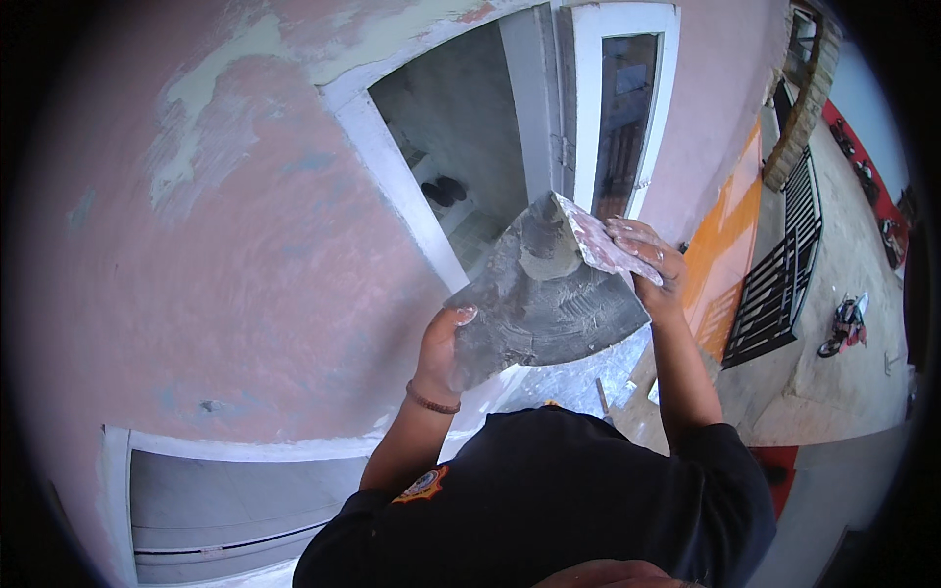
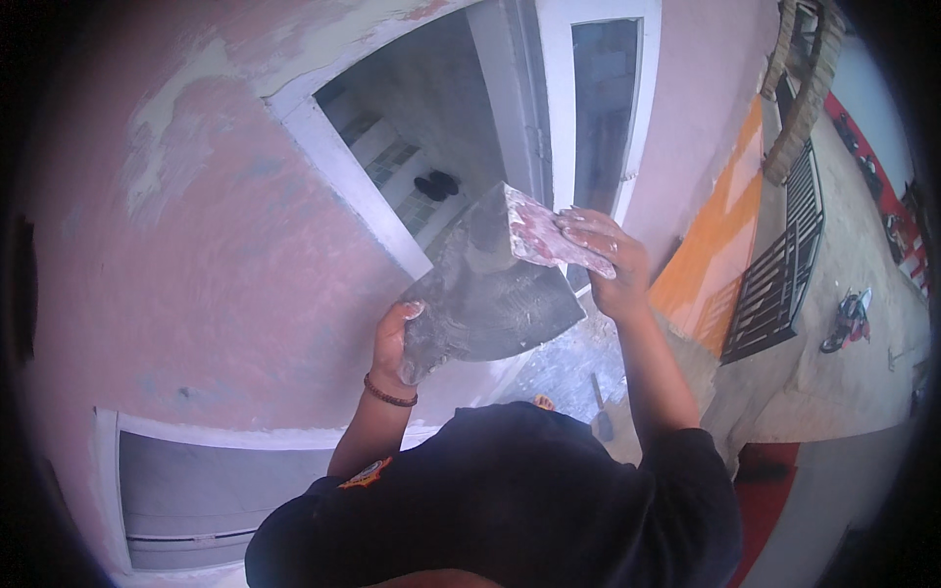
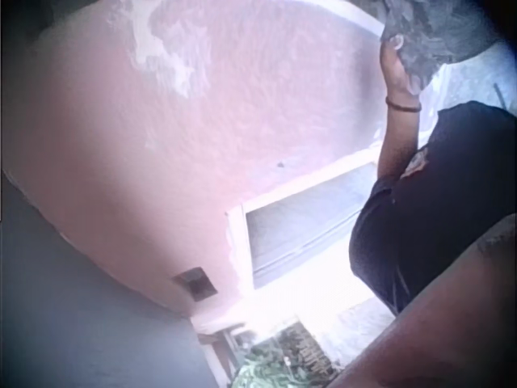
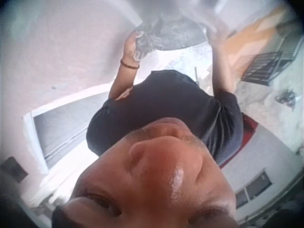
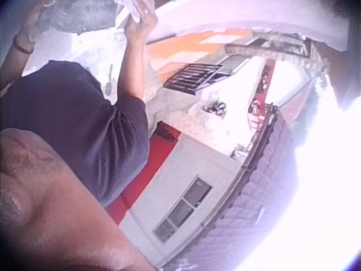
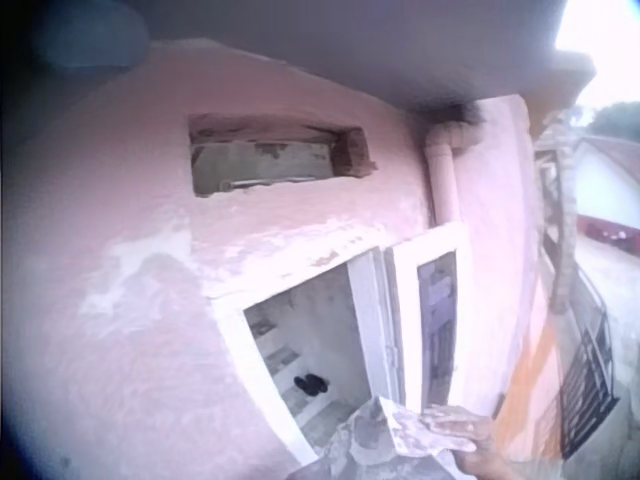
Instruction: The person applies plaster to a pink wall around a window frame using a trowel and a smaller scraper. They repeatedly scoop plaster from the trowel and smooth it onto the wall surface, focusing on the area above and beside the window.
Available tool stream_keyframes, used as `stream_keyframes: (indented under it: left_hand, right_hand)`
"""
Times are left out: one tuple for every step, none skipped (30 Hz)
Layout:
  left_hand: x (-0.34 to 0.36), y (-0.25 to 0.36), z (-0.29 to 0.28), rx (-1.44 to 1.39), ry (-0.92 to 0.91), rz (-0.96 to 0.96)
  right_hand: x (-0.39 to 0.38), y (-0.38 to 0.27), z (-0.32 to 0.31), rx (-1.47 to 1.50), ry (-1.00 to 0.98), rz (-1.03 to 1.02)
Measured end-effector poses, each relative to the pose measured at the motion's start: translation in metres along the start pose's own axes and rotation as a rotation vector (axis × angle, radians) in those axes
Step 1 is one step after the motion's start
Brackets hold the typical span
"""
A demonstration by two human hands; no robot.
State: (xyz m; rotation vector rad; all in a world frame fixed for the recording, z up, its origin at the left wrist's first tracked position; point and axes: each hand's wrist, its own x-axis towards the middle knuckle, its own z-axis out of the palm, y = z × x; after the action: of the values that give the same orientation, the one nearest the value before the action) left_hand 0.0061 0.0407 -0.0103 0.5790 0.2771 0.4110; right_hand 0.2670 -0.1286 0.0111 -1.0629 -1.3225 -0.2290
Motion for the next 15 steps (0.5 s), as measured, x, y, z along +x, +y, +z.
stream_keyframes:
  left_hand:
    - [0.0,-0.001,-0.002,0.015,-0.001,0.007]
    - [0.0,-0.001,-0.004,0.032,-0.002,0.013]
    - [-0.001,-0.002,-0.005,0.049,-0.001,0.017]
    - [-0.001,-0.003,-0.005,0.033,-0.001,0.015]
    - [-0.002,-0.003,-0.005,0.017,-0.004,0.013]
    - [-0.002,-0.004,-0.004,0.0,-0.006,0.013]
    - [-0.003,-0.004,-0.003,0.053,0.025,0.048]
    - [-0.004,-0.005,-0.001,0.106,0.055,0.083]
    - [-0.005,-0.005,0.002,0.17,0.085,0.133]
    - [-0.007,-0.006,0.005,0.196,0.106,0.166]
    - [-0.009,-0.006,0.008,0.233,0.126,0.209]
    - [-0.011,-0.007,0.011,0.266,0.119,0.281]
    - [-0.013,-0.008,0.014,0.379,0.142,0.355]
    - [-0.014,-0.009,0.016,0.49,0.141,0.459]
    - [-0.016,-0.01,0.018,0.684,0.161,0.577]
  right_hand:
    - [-0.001,0.001,-0.004,-0.059,-0.024,-0.019]
    - [-0.001,0.001,-0.008,-0.119,-0.047,-0.039]
    - [-0.002,0.002,-0.013,-0.151,-0.067,-0.029]
    - [-0.002,0.002,-0.018,-0.186,-0.085,-0.019]
    - [-0.002,0.003,-0.023,-0.223,-0.109,0.003]
    - [-0.003,0.002,-0.029,-0.298,-0.112,-0.005]
    - [-0.002,0.002,-0.035,-0.374,-0.12,-0.003]
    - [-0.001,0.0,-0.041,-0.447,-0.127,-0.008]
    - [0.002,-0.001,-0.046,-0.479,-0.107,-0.087]
    - [0.004,-0.005,-0.051,-0.507,-0.037,-0.037]
    - [0.006,-0.013,-0.056,-0.55,0.021,0.041]
    - [0.008,-0.022,-0.058,-0.588,0.08,0.115]
    - [0.011,-0.032,-0.06,-0.529,0.087,0.228]
    - [0.013,-0.044,-0.06,-0.464,0.095,0.338]
    - [0.017,-0.056,-0.06,-0.376,0.135,0.5]
